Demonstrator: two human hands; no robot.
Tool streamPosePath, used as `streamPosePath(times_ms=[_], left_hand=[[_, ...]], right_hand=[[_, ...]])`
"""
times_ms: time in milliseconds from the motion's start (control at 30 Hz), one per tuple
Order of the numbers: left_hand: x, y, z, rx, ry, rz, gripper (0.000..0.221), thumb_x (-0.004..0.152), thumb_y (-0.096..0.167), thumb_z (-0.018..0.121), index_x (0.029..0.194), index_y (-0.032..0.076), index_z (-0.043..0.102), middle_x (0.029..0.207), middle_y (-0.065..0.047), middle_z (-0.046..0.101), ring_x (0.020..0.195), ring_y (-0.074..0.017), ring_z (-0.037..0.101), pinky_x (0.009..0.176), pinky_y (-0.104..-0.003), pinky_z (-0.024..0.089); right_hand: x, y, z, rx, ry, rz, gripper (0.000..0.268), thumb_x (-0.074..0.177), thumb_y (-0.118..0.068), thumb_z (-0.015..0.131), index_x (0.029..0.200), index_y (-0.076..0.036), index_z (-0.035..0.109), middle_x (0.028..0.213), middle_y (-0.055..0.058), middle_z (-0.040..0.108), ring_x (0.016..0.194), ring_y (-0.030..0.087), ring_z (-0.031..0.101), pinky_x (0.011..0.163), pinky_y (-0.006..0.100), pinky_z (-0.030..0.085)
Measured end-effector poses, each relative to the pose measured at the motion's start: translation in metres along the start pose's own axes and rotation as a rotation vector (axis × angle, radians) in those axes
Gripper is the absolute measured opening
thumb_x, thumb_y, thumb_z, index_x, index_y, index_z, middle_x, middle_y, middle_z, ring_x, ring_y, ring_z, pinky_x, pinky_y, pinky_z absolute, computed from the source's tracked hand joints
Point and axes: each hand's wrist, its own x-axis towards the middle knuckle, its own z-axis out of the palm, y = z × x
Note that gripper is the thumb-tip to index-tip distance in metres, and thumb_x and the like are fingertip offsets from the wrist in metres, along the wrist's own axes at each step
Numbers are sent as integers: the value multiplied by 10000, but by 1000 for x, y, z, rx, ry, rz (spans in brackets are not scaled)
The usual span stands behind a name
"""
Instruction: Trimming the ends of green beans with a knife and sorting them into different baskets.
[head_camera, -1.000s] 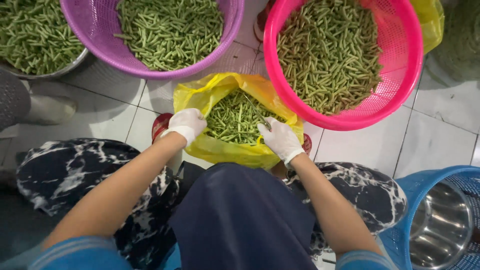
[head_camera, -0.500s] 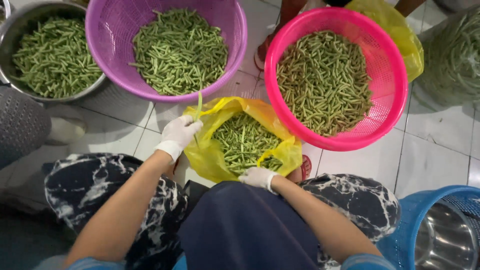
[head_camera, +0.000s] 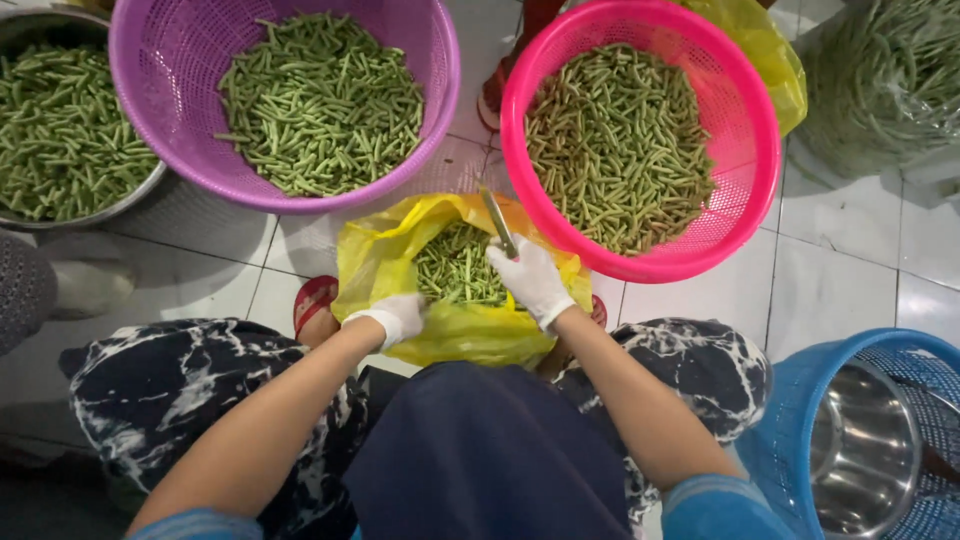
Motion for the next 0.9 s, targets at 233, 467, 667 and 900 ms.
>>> streamPosePath(times_ms=[233, 467, 667, 900], left_hand=[[23, -26, 29, 255, -322, 100, 417, 925, 309, 385, 1181, 34, 565, 1244, -200, 566, 1198, -362, 501, 1045, -429, 369], [-23, 36, -38, -35, 56, 23, 315, 868, 483, 465, 1106, 308, 576, 1094, -68, 654, 1083, -284, 588, 935, -415, 458], [-16, 57, -36, -92, 91, 107, 274, 858, 448, 514, 1078, 303, 591, 1083, -29, 664, 1077, -268, 588, 920, -414, 469], [-36, 87, -65, -360, 92, 185, 407, 893, 407, 479, 1222, 183, 566, 1181, -149, 617, 1142, -358, 534, 983, -449, 417]], right_hand=[[6, 98, 48, -822, -615, -33, 506, 857, -417, 427, 994, 13, 655, 1083, 242, 637, 1082, 346, 593, 949, 429, 450], [-18, 19, -26, -174, -54, 124, 506, 819, -552, 561, 1064, -114, 629, 971, 206, 654, 1053, 371, 573, 907, 485, 450], [14, 35, -7, 320, 51, 54, 230, 801, -281, 670, 936, -95, 661, 601, 49, 589, 453, 139, 548, 400, 290, 492], [-2, -11, -15, 386, 74, -131, 132, 819, -142, 638, 933, -89, 678, 742, 38, 676, 724, 102, 586, 734, 274, 497]])
